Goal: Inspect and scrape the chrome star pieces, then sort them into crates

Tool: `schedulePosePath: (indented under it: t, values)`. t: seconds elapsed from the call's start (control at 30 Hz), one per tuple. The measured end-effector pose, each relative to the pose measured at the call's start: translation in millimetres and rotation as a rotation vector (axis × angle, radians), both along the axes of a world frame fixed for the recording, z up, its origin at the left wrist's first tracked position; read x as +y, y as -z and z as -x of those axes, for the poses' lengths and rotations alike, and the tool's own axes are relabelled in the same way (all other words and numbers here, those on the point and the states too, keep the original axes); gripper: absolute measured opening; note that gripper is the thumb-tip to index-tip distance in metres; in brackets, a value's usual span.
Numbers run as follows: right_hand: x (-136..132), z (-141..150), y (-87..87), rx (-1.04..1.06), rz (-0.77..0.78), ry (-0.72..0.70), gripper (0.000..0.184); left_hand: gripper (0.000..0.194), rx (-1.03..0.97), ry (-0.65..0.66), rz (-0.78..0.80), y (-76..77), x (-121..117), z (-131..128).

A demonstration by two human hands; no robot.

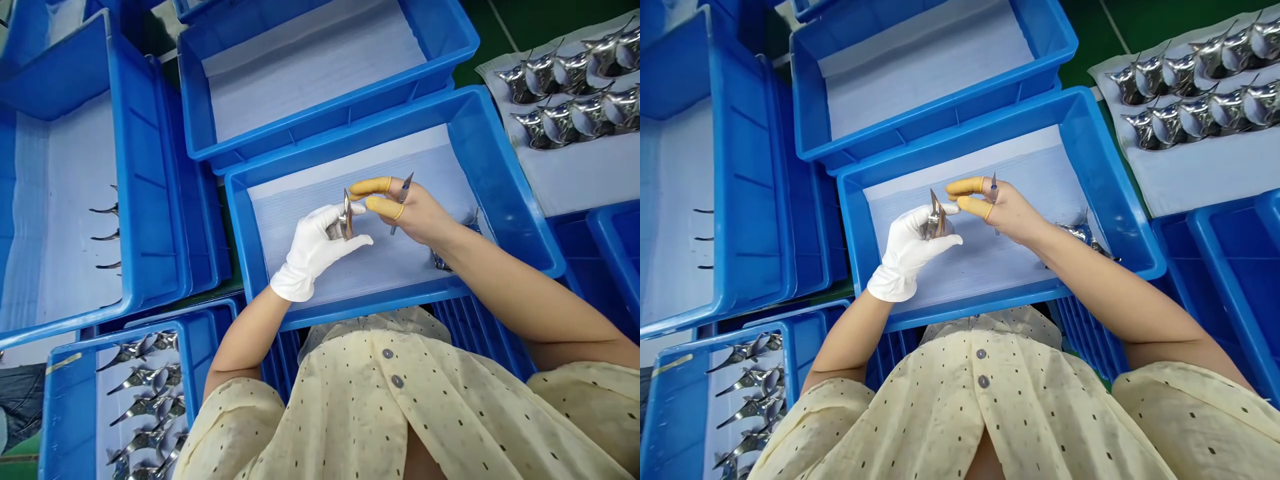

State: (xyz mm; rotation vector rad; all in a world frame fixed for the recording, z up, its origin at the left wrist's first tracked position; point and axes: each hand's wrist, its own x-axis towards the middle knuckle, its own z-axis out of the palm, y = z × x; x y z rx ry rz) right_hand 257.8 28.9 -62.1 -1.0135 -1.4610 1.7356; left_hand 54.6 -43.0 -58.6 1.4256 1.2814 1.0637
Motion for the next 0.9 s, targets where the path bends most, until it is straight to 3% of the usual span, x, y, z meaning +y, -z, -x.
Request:
schedulePosePath:
  t: [0.13, 0.3, 0.53, 0.7, 0.9]
  values:
    - [-7.9, 7.0, -9.9, -0.028, -0.15, -0.031, 0.025, 0.048, 0.108, -0.026, -0.056, 3.9, 2.7, -0.2]
    - [-9.9, 15.8, -4.3, 0.059, -0.179, 0.004, 0.015, 0.056, 0.193, -0.056, -0.12, 4.2, 6.1, -3.2]
    - [-11.2, 16.5, -1.8, 0.067, -0.153, 0.015, 0.015, 0.058, 0.197, -0.076, -0.086, 3.3, 5.9, -4.6]
    - [-12.7, 18.4, -4.2, 0.123, -0.089, 0.023, 0.012, 0.056, 0.084, -0.065, -0.051, 3.3, 3.2, -5.5]
    - [-9.5, 18.9, -4.8, 0.084, -0.101, 0.045, 0.009, 0.062, -0.231, -0.027, 0.198, -1.0, 1.0, -9.3]
